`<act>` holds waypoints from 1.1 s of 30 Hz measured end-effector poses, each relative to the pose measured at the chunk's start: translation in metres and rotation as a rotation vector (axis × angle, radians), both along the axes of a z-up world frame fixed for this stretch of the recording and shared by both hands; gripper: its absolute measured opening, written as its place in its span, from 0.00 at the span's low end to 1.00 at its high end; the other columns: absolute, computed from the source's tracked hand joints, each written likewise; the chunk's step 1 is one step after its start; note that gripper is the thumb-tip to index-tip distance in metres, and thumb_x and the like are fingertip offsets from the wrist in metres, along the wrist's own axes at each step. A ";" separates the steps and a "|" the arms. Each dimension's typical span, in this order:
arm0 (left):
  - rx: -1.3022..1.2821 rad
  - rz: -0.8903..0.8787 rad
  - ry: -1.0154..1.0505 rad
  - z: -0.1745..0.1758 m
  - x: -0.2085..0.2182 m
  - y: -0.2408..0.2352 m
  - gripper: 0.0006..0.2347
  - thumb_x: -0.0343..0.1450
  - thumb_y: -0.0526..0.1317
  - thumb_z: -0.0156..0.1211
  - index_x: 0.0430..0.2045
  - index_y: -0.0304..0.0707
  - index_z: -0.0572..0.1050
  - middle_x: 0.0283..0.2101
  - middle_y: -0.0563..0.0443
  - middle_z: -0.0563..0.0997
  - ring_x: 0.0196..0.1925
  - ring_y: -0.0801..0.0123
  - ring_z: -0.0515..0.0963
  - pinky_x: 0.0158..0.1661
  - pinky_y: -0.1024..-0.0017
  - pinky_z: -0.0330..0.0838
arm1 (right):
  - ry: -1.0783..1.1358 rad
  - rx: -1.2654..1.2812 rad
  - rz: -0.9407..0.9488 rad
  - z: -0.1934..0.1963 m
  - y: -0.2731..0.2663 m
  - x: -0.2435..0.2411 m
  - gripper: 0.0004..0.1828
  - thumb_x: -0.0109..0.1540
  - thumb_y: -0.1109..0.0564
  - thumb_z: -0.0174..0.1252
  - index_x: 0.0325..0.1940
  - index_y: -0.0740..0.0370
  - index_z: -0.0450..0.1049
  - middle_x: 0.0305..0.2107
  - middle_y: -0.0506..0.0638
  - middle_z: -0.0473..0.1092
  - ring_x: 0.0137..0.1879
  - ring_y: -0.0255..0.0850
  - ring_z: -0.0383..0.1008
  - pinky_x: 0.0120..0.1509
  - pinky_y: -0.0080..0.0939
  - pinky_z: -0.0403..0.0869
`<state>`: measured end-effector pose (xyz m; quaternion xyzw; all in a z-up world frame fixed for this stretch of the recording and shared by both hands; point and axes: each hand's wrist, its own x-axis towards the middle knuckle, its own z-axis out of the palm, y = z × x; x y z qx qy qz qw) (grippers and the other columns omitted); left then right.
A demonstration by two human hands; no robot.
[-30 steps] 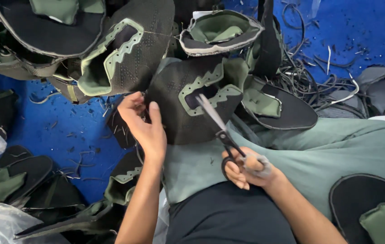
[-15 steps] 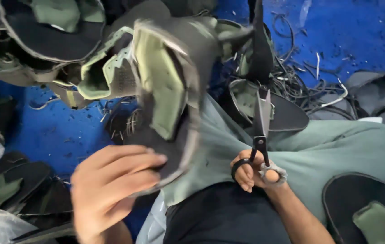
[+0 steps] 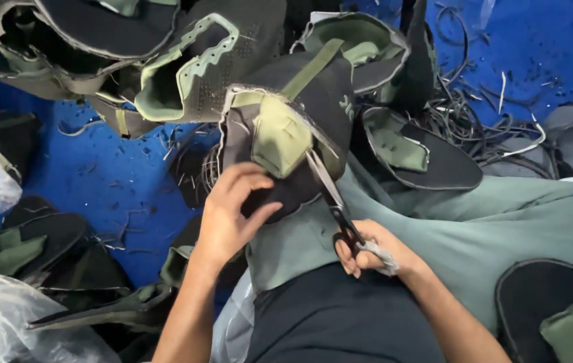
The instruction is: The person uses scissors to trim excess lining and material from shoe upper components.
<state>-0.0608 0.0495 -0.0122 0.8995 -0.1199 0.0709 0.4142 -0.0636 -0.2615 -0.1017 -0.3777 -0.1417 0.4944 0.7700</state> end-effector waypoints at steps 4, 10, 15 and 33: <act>-0.062 0.221 0.046 -0.001 0.023 -0.023 0.30 0.58 0.37 0.80 0.53 0.37 0.70 0.58 0.42 0.71 0.50 0.54 0.77 0.49 0.65 0.74 | 0.050 -0.131 -0.030 -0.004 0.003 0.001 0.36 0.51 0.30 0.74 0.34 0.62 0.68 0.25 0.49 0.69 0.30 0.37 0.72 0.31 0.35 0.73; 0.029 0.451 0.021 -0.009 0.056 -0.043 0.42 0.52 0.42 0.83 0.61 0.34 0.65 0.58 0.39 0.70 0.44 0.50 0.76 0.43 0.63 0.74 | 0.102 -0.073 -0.225 -0.011 0.004 0.001 0.38 0.51 0.27 0.72 0.35 0.62 0.67 0.24 0.48 0.67 0.29 0.36 0.72 0.28 0.34 0.70; -0.023 0.461 0.060 -0.034 0.061 -0.034 0.25 0.61 0.43 0.80 0.49 0.35 0.74 0.39 0.45 0.77 0.36 0.56 0.78 0.38 0.64 0.72 | 0.091 -0.091 -0.181 -0.008 -0.001 -0.001 0.36 0.51 0.30 0.74 0.32 0.63 0.66 0.23 0.50 0.68 0.27 0.38 0.71 0.27 0.36 0.71; -0.727 -0.002 0.098 -0.006 0.037 -0.009 0.13 0.70 0.41 0.54 0.42 0.34 0.79 0.56 0.42 0.76 0.58 0.63 0.74 0.59 0.71 0.65 | -0.050 -0.236 -0.315 0.012 -0.011 0.013 0.26 0.59 0.40 0.70 0.33 0.64 0.70 0.23 0.50 0.70 0.28 0.36 0.72 0.28 0.34 0.72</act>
